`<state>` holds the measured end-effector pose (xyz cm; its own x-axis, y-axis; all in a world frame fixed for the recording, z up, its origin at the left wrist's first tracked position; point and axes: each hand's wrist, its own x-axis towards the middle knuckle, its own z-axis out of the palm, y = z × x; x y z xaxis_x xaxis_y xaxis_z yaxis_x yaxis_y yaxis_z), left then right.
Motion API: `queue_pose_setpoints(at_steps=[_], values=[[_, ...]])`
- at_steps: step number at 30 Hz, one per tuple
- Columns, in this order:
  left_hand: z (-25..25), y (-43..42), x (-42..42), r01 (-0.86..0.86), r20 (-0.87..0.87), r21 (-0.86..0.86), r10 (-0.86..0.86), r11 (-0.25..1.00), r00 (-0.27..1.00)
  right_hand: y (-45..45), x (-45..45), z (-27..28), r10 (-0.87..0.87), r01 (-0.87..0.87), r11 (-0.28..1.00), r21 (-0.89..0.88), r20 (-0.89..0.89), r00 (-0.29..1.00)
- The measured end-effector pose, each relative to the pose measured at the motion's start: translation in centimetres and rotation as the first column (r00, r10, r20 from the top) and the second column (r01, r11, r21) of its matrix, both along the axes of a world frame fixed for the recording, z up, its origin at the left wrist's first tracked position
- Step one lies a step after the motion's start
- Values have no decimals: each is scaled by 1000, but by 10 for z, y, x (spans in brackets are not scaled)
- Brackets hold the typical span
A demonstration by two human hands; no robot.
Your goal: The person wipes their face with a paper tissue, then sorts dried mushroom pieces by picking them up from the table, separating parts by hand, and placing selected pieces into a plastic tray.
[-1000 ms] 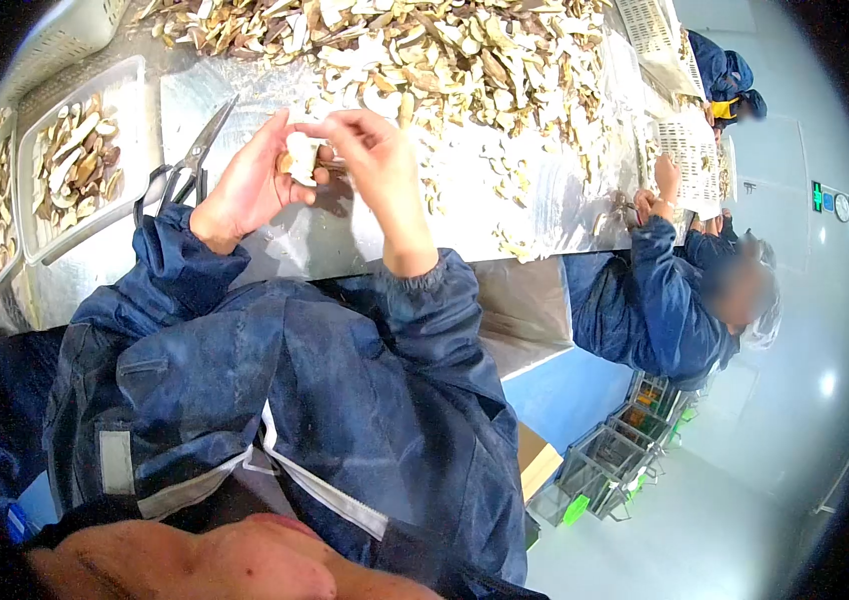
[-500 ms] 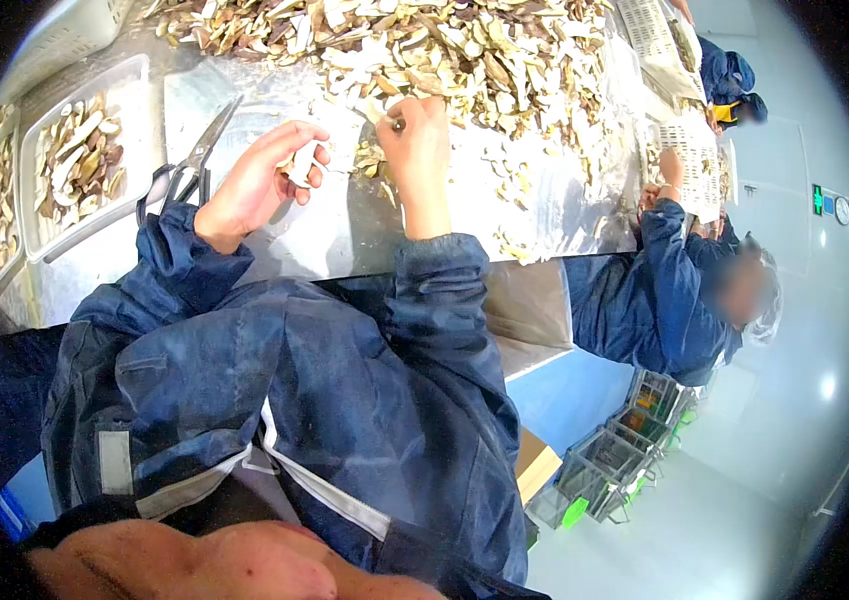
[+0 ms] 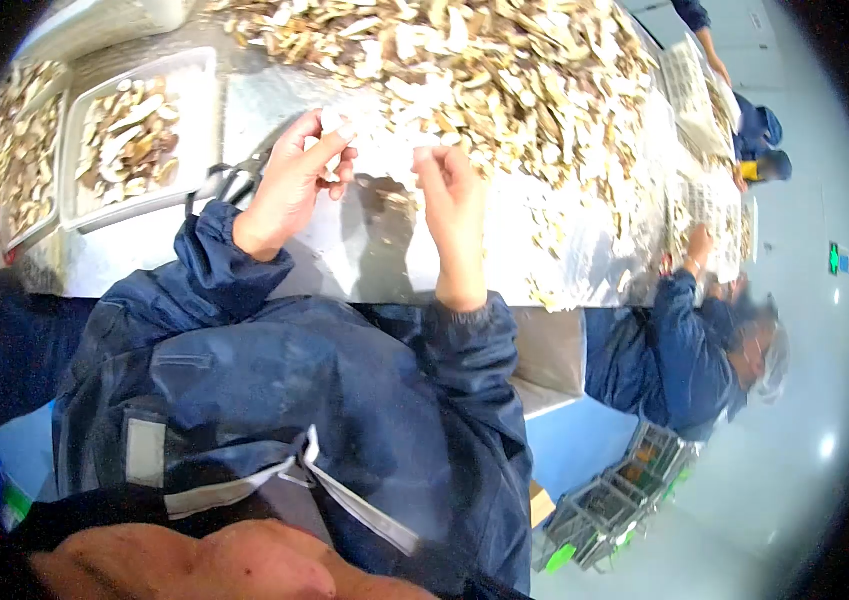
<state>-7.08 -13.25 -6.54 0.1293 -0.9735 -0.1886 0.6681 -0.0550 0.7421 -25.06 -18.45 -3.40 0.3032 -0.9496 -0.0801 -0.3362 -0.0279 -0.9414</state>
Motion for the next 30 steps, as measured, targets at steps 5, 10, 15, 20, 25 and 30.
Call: queue_pose_setpoints(at_steps=[5,10,15,20,25,30], values=[[37,9,19,-294,98,-201,318,934,943,53,55,-28,400,-498,803,-326,-324,857],[53,24,26,-292,75,-342,336,893,939,54,120,-67,543,-538,819,-199,-35,839],[45,21,31,-224,72,-255,250,941,966,54,92,-38,378,-684,620,-385,-617,690],[32,15,24,-137,-42,-142,133,980,990,53,42,-14,236,-659,593,-463,-683,692],[22,2,20,-165,-117,6,165,986,979,61,53,-33,-6,-404,753,-520,-619,785],[9,-5,24,-225,-60,57,228,973,972,62,67,-28,-122,-351,799,-488,-703,701]])
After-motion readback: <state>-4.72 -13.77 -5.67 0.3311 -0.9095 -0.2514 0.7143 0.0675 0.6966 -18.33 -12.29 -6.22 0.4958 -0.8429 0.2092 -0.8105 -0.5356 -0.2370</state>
